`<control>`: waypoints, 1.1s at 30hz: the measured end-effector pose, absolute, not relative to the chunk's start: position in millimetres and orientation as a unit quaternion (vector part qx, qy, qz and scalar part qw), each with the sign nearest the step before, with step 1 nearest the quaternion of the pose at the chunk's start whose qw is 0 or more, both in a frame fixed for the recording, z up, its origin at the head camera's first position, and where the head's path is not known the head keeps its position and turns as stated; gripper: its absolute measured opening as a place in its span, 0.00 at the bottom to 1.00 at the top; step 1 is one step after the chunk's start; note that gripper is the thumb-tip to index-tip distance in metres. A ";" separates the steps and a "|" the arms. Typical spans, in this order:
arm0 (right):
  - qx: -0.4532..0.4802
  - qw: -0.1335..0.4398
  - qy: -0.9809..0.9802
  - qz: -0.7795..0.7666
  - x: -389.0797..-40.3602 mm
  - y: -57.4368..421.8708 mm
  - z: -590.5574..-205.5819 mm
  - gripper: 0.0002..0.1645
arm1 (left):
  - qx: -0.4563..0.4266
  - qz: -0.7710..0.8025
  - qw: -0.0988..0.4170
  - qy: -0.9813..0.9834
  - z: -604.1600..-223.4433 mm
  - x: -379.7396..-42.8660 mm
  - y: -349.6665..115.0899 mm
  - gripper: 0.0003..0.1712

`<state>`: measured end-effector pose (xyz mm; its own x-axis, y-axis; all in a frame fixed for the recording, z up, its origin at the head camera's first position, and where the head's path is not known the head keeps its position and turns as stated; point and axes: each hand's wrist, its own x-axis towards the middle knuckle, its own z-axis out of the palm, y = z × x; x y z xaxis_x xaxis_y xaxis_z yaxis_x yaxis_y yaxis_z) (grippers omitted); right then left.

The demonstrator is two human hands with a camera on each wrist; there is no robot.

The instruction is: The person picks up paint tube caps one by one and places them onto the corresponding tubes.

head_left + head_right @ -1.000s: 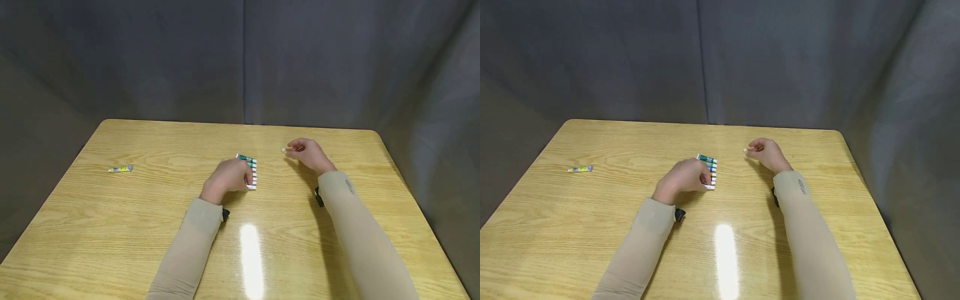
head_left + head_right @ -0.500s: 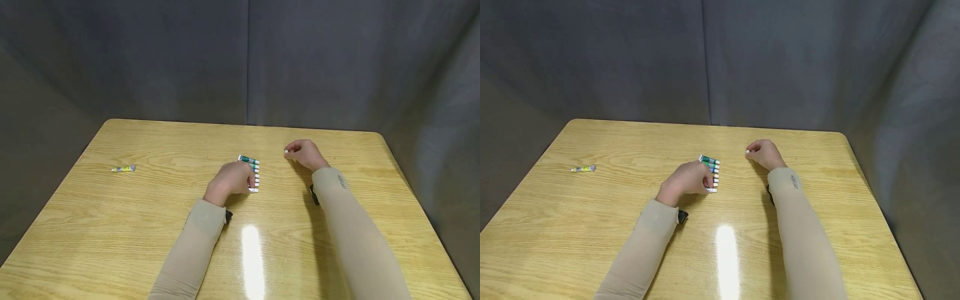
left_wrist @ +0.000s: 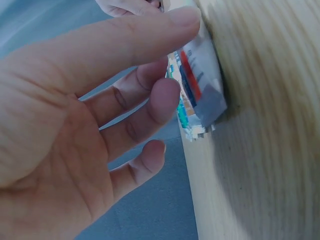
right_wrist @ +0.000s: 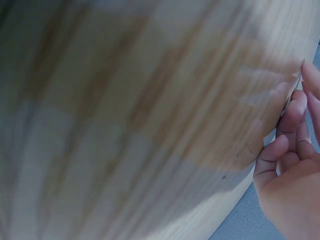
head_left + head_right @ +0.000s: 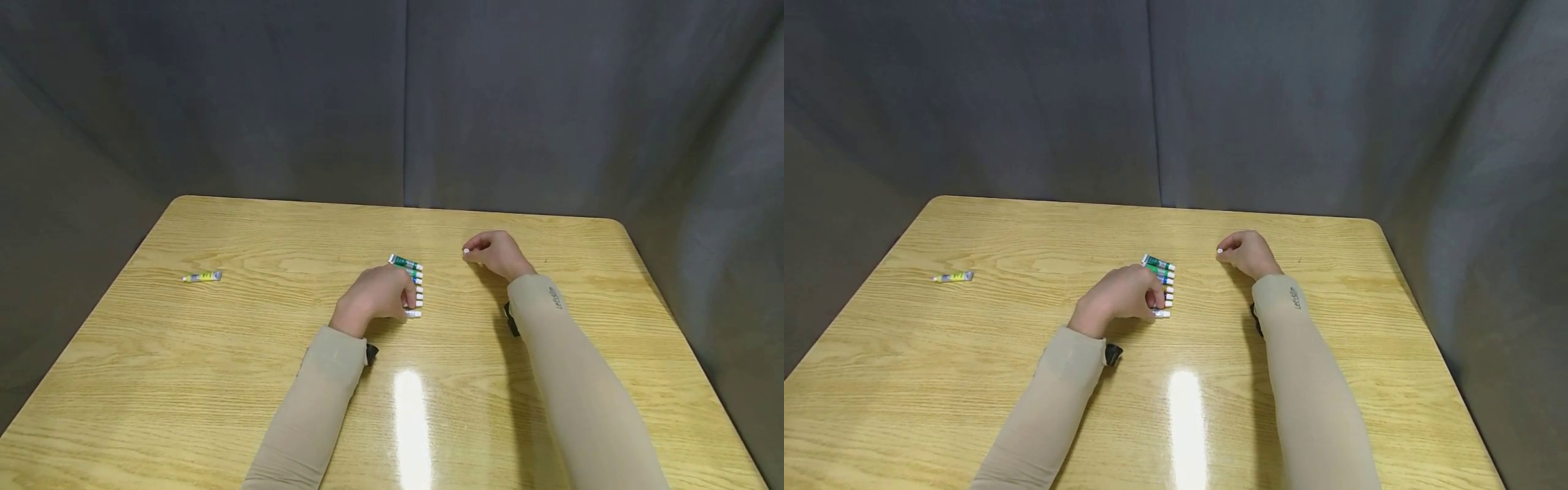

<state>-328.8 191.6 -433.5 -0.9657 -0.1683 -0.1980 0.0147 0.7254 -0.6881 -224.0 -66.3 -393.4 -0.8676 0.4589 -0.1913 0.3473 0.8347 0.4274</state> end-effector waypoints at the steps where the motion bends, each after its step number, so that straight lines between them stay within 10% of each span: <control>1: -0.042 0.122 0.920 -0.370 -328.7 191.7 -433.4 0.12 | 0.213 0.197 0.145 0.946 -392.7 -224.0 -66.8 0.09; 33: -0.059 0.058 0.877 -0.474 -296.9 199.3 -413.4 0.18 | 0.188 0.218 0.062 0.956 -375.0 -227.5 -96.9 0.11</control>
<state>-296.9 199.3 -413.4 -0.9865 -0.1572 -0.0453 -0.0482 0.5439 -0.8378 -227.5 -96.9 -375.0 -0.9219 0.3857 -0.0372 0.3312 0.8342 0.4409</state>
